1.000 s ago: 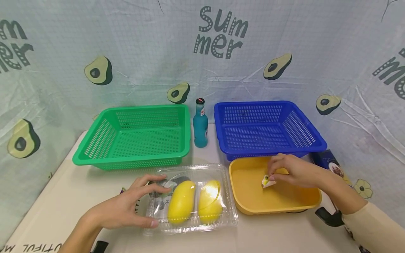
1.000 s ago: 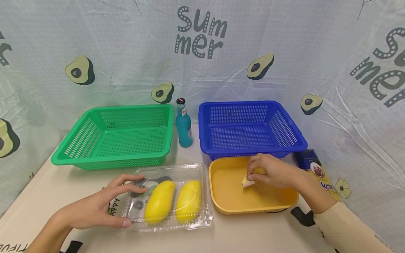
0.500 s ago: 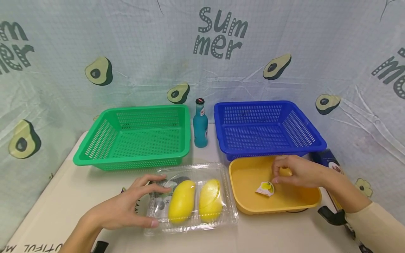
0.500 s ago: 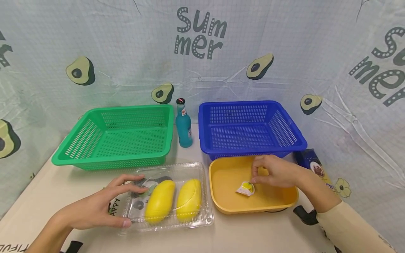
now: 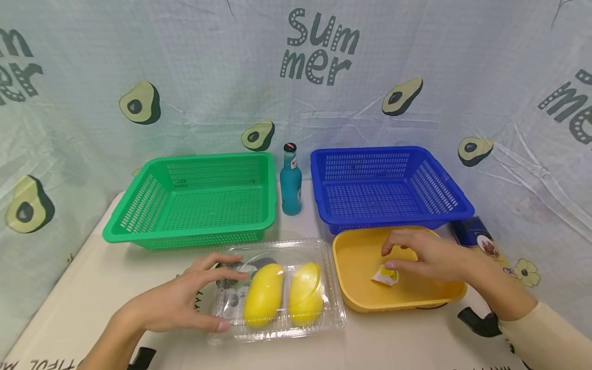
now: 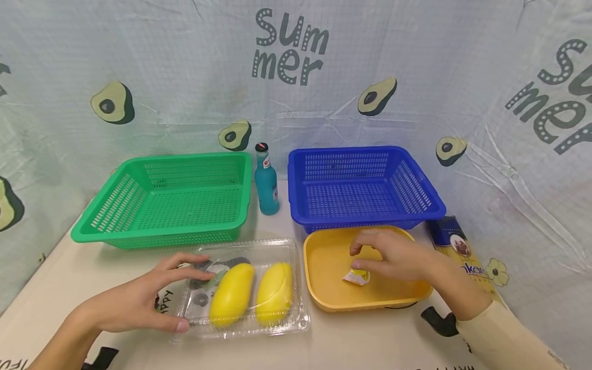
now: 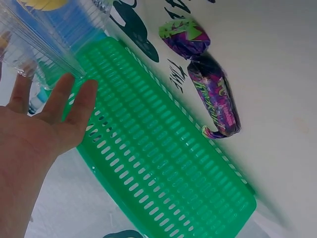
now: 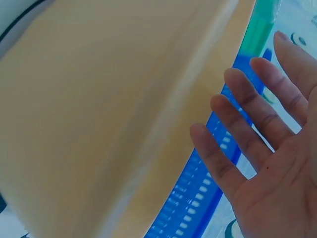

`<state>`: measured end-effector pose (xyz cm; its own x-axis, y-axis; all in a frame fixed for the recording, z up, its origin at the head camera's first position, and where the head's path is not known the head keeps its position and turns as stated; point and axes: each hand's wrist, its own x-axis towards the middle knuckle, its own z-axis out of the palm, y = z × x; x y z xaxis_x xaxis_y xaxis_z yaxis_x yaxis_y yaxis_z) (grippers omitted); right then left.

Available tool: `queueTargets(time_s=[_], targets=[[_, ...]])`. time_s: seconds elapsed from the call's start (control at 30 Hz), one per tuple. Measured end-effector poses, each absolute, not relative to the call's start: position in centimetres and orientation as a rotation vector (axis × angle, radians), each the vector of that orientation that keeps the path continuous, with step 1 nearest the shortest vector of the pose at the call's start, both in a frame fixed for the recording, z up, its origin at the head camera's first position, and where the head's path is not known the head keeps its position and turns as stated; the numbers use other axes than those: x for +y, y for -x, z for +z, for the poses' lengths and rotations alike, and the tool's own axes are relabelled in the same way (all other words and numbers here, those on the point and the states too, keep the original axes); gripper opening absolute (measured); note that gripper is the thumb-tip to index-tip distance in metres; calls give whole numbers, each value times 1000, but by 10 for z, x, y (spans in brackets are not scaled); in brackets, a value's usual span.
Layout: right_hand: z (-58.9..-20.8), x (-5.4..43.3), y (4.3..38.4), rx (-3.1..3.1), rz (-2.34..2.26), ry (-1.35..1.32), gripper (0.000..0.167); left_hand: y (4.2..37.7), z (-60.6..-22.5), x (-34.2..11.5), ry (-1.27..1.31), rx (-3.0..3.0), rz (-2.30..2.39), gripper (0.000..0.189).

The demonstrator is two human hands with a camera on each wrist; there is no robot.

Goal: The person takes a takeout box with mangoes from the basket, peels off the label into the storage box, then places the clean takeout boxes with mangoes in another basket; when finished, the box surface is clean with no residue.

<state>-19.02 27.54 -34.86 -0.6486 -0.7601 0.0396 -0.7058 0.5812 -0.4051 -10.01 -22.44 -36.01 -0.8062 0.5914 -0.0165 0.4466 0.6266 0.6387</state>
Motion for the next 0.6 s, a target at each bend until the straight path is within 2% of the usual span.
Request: queueTargets(time_s=[0.23,0.6], targets=[[-349,263,187,2676,-599,1383,27,99,-362,-225,-869,2636,944,67],[-343,241,181,2613,-640,1353,39,96,-362,-225,-869,2622,1000,64]])
